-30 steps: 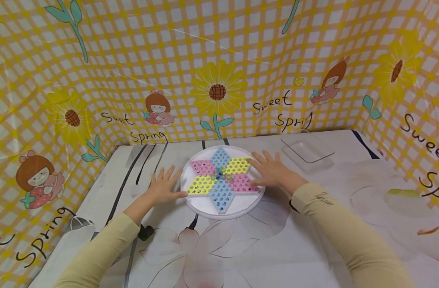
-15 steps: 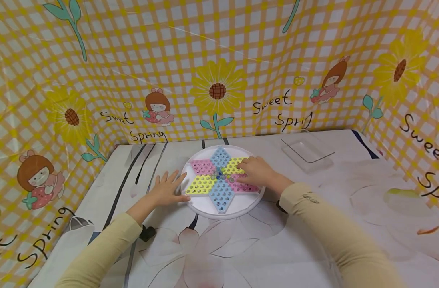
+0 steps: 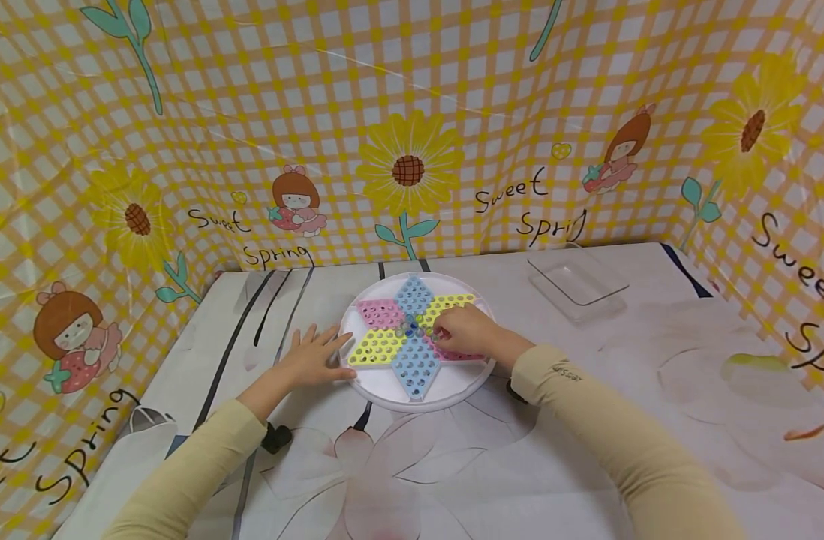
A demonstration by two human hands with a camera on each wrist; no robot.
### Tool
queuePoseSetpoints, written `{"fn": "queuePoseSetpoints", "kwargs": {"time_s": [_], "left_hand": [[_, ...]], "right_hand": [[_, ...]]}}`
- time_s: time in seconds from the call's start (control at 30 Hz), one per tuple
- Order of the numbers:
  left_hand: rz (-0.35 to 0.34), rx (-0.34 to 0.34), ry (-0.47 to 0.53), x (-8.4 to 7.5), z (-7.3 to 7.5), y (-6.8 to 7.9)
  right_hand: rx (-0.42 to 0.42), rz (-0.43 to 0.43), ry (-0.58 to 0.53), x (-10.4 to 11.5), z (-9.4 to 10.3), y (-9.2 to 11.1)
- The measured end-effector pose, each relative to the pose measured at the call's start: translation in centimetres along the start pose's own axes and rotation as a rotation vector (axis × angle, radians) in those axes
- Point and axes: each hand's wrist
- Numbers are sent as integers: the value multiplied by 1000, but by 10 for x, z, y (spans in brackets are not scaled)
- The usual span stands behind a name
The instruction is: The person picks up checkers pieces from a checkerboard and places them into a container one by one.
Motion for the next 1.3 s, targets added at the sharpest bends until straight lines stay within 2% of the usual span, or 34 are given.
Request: {"fn": "queuePoseSetpoints", "kwargs": {"time_s": [0.37,0.53,0.77,0.87,1.3], "left_hand": [[13,19,32,2,2,4],[23,30,62,1,5,6],[20,39,74,2,5,6],[21,40,80,3,4,5],[29,46,89,3,2,3]], "right_hand": [[35,-56,-60,3,-2,-4],[47,-123,-196,2,-3,-4],[19,-152,-372,-6,-9,-6],[30,-194,-439,-8,-10,-6],[71,-253,-549,-10,-5,-5]]}}
Point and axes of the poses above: each hand's wrist, its own y-axis away from the middle knuckle, its own z-axis out of the back of the hand, x = y × z, and after that the axes turned 3 degrees about -y, right-handed
